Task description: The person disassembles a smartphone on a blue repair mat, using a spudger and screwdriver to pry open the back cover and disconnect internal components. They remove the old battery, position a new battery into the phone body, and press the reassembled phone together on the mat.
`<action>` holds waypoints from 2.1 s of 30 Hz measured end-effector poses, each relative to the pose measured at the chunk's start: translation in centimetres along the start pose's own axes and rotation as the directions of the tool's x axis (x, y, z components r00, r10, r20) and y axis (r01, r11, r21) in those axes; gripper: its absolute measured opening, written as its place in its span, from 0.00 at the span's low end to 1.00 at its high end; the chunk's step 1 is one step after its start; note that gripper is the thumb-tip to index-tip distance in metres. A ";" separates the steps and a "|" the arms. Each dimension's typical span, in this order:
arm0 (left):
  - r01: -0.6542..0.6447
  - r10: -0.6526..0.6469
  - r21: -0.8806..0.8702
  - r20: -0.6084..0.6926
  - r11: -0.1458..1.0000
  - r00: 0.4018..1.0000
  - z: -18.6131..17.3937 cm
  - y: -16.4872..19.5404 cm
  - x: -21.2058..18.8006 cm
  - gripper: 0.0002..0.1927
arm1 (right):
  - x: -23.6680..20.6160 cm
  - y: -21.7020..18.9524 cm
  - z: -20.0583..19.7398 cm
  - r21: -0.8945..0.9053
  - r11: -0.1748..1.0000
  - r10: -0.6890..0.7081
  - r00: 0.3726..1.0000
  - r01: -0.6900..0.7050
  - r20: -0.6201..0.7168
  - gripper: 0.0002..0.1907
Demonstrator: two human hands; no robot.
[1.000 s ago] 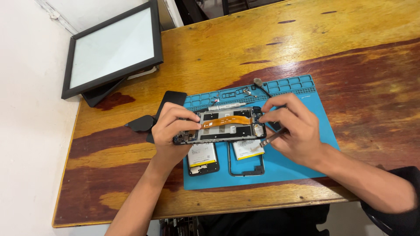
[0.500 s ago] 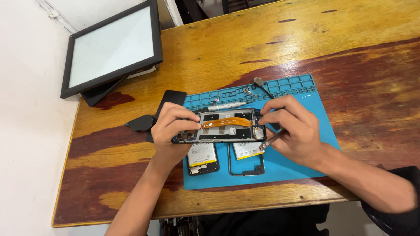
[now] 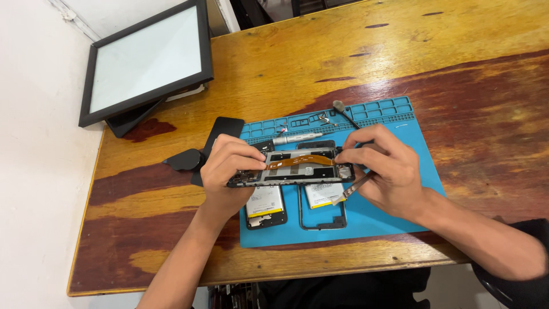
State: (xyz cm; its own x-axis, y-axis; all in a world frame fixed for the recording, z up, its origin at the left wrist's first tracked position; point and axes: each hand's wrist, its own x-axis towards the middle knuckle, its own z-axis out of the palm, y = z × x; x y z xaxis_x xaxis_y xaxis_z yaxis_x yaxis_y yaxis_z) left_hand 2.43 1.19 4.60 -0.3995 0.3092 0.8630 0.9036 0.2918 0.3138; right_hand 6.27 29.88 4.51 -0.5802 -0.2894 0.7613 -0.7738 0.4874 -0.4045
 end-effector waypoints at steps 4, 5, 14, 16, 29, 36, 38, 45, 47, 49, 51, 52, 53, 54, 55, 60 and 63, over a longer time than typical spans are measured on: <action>0.043 -0.043 0.019 0.005 0.999 0.999 0.0 0.2 0.1 0.15 | 0.1 -0.1 0.1 -0.001 1.000 0.015 1.000 -0.015 -0.004 0.17; 0.061 -0.061 0.019 0.008 0.998 0.998 0.0 0.3 0.2 0.15 | 0.1 -0.1 0.1 0.000 1.000 0.017 1.000 -0.017 -0.010 0.17; 0.073 -0.072 0.035 -0.005 0.997 0.997 0.0 0.1 0.2 0.17 | 0.1 0.2 0.1 0.011 1.000 0.024 1.000 -0.024 0.007 0.16; 0.121 -0.120 0.030 -0.036 0.992 0.992 0.1 0.3 -0.1 0.16 | -0.1 0.3 0.2 0.035 0.999 0.002 1.000 -0.002 -0.009 0.15; 0.628 -0.746 -0.772 0.474 -0.097 0.468 3.2 1.0 -0.7 0.26 | -0.3 0.6 0.6 -0.071 0.951 -0.299 0.953 0.302 0.047 0.18; 0.597 -0.547 -0.757 0.629 -0.267 0.553 1.9 1.9 0.5 0.35 | 0.1 -0.5 2.2 0.000 0.975 -0.219 0.955 0.223 0.199 0.23; 0.637 -0.587 -0.728 0.638 -0.252 0.498 1.9 2.0 0.4 0.40 | 0.4 -0.5 2.6 0.009 0.981 -0.188 0.951 0.192 0.247 0.24; 0.580 -0.761 -0.809 0.435 -0.095 0.482 1.8 0.1 -0.1 0.41 | 0.6 0.0 2.9 0.144 0.990 -0.021 0.982 -0.006 0.186 0.19; 0.559 -0.786 -0.829 0.359 -0.022 0.503 1.0 -0.8 0.1 0.39 | 0.8 0.4 3.0 0.068 0.987 0.126 0.971 -0.143 0.202 0.17; 0.529 -0.806 -0.848 0.300 0.019 0.510 0.1 -1.2 0.3 0.38 | 1.2 0.7 3.0 -0.014 0.961 0.273 0.935 -0.277 0.227 0.14; 0.490 -0.820 -0.871 0.256 0.034 0.512 -0.6 -1.5 0.7 0.37 | 1.8 1.0 3.0 -0.104 0.911 0.412 0.876 -0.398 0.251 0.13; 0.496 -0.828 -0.868 0.259 0.027 0.497 -0.7 -1.3 0.6 0.37 | 1.8 0.9 2.9 -0.169 0.898 0.438 0.858 -0.406 0.269 0.16; 0.501 -0.834 -0.865 0.258 0.025 0.487 -0.9 -1.3 0.7 0.37 | 1.9 0.9 2.9 -0.232 0.884 0.460 0.842 -0.405 0.282 0.19; 0.506 -0.840 -0.862 0.254 0.027 0.478 -1.1 -1.3 0.8 0.37 | 2.1 0.9 2.9 -0.292 0.869 0.480 0.827 -0.401 0.292 0.22; 0.503 -0.832 -0.864 0.259 0.028 0.490 -1.2 -1.3 0.8 0.37 | 2.2 0.8 3.0 -0.335 0.854 0.498 0.811 -0.398 0.306 0.25; 0.512 -0.820 -0.859 0.283 0.013 0.497 -1.3 -1.3 0.6 0.36 | 2.1 0.5 3.8 -0.401 0.834 0.522 0.777 -0.379 0.351 0.34; 0.531 -0.832 -0.847 0.310 -0.022 0.460 -1.3 -1.4 0.5 0.34 | 2.2 0.7 3.9 -0.322 0.860 0.494 0.803 -0.395 0.334 0.31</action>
State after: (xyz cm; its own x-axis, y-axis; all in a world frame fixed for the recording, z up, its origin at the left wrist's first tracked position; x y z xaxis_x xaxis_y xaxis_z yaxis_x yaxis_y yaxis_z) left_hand 1.18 -0.24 5.12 -0.9835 0.1802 0.0136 -0.1007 -0.6090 0.7868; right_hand 3.52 26.37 3.93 -0.9327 -0.2670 0.2424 -0.3549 0.7989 -0.4856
